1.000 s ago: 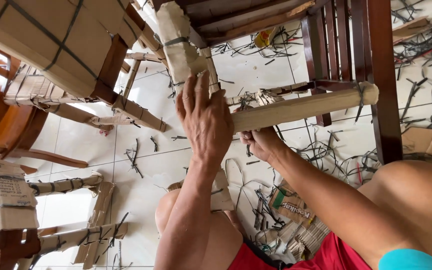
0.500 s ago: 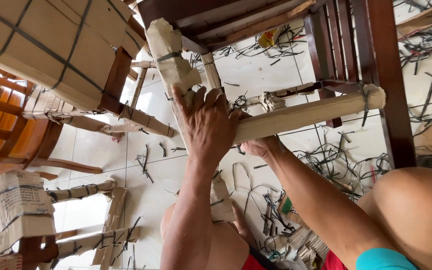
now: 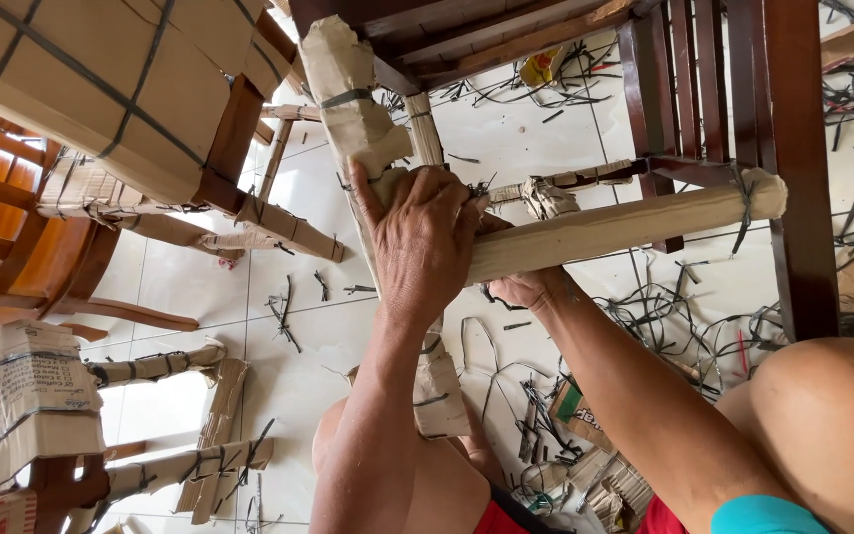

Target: Tying black strings around cardboard-wrapped chair legs to secure the packaging for transport.

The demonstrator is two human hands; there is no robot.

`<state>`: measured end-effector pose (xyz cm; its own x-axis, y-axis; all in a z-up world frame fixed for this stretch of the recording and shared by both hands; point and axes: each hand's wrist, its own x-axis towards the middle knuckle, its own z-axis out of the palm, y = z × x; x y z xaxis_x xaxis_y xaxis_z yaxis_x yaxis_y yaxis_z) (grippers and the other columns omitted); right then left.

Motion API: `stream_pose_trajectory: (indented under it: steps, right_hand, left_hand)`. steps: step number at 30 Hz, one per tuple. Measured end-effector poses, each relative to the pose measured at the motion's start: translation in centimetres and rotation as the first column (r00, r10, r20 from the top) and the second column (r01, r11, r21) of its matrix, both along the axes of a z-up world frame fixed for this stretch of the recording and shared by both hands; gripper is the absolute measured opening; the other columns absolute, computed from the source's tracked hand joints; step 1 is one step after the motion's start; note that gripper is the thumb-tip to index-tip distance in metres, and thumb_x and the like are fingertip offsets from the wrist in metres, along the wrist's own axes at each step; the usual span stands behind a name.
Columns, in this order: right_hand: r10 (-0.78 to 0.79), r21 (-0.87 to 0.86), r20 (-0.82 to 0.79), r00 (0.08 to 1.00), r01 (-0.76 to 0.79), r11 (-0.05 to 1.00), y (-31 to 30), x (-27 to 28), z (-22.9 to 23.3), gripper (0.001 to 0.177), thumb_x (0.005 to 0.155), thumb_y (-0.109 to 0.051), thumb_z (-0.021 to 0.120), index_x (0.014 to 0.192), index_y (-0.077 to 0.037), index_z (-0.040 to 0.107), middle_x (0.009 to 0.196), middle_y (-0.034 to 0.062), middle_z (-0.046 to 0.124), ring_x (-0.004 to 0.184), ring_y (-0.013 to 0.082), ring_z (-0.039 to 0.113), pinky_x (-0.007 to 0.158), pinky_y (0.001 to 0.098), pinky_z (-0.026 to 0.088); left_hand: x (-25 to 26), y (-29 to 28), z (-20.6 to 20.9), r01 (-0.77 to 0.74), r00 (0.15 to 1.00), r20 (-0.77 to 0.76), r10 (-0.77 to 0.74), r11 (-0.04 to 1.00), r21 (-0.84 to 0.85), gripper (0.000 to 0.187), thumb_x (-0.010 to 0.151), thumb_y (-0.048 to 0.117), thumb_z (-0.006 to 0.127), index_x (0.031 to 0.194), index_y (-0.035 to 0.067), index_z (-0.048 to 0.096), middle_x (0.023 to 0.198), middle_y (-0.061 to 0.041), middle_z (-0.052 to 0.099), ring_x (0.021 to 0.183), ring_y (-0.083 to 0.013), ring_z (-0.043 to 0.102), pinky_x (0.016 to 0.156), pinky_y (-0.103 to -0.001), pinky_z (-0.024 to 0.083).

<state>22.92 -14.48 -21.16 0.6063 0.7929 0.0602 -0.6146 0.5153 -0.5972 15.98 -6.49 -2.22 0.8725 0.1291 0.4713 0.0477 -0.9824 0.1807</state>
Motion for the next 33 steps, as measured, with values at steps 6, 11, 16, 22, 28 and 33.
stream_pose_trajectory:
  steps: [6,11,16,22,28,33]
  right_hand:
    - [0.034,0.011,0.007,0.999,-0.034,0.999,0.2,-0.4,0.5,0.015,0.107,-0.024,0.047,0.096,-0.014,0.053,0.061,-0.0033,0.037,0.048,0.0079,0.038,0.042,0.0166,0.024]
    - [0.046,0.020,0.014,0.999,-0.046,0.999,-0.2,-0.6,0.9,0.020,0.108,-0.026,0.048,0.093,-0.015,0.053,0.060,-0.0035,0.037,0.048,0.0078,0.038,0.040,0.0159,0.024]
    - [0.004,-0.005,0.015,1.000,-0.004,1.000,-0.2,-1.6,2.0,0.019,0.107,-0.020,0.051,0.089,-0.016,0.052,0.062,-0.0018,0.034,0.050,0.0124,0.037,0.041,0.0208,0.025]
    - [-0.089,-0.474,-0.166,0.982,0.000,0.880,-0.9,-4.5,0.8,0.016,0.086,-0.011,0.059,0.071,-0.013,0.054,0.063,-0.0044,0.036,0.051,0.0124,0.038,0.043,0.0231,0.027]
    - [-0.157,-0.413,0.382,0.911,0.321,0.852,-4.4,-10.6,4.0,0.028,0.095,0.004,0.042,0.076,-0.005,0.061,0.057,0.0032,0.047,0.053,0.0143,0.046,0.053,0.0266,0.037]
    - [-0.125,-0.436,0.531,0.838,0.396,0.808,-8.0,-14.1,6.3,0.025,0.102,-0.005,0.051,0.089,-0.003,0.072,0.070,0.0083,0.062,0.068,0.0177,0.053,0.064,0.0350,0.046]
  left_hand:
    - [-0.8,0.0,0.4,0.102,0.979,0.176,-0.099,0.995,-0.011,0.027,0.103,0.035,0.060,0.085,0.015,0.061,0.095,0.000,0.062,0.102,-0.0216,0.061,0.115,-0.060,0.014]
    - [-1.8,0.4,1.0,0.123,0.968,0.227,-0.106,0.991,-0.060,0.027,0.105,0.038,0.056,0.089,0.017,0.063,0.094,0.003,0.062,0.097,-0.0203,0.060,0.096,-0.047,0.032]
    - [-4.8,-1.0,2.0,0.107,0.963,0.261,-0.061,0.981,-0.164,0.023,0.106,0.032,0.057,0.090,0.018,0.064,0.092,0.004,0.052,0.079,-0.0201,0.059,0.073,-0.037,0.039]
    - [-8.7,-4.3,-0.1,0.094,0.996,0.077,-0.055,0.682,-0.726,0.015,0.102,0.014,0.060,0.093,0.011,0.071,0.071,-0.007,0.074,0.064,-0.0213,0.075,0.058,-0.031,0.058]
    - [-10.6,-5.8,-2.7,0.022,0.996,0.079,0.041,0.750,-0.661,0.016,0.100,0.009,0.058,0.092,0.011,0.071,0.059,-0.004,0.068,0.055,-0.0224,0.073,0.058,-0.034,0.057]
    - [-11.0,-7.8,-4.7,0.058,0.967,0.236,0.091,0.827,-0.560,0.011,0.096,0.001,0.062,0.098,0.011,0.066,0.070,-0.011,0.068,0.066,-0.0327,0.072,0.072,-0.041,0.055]
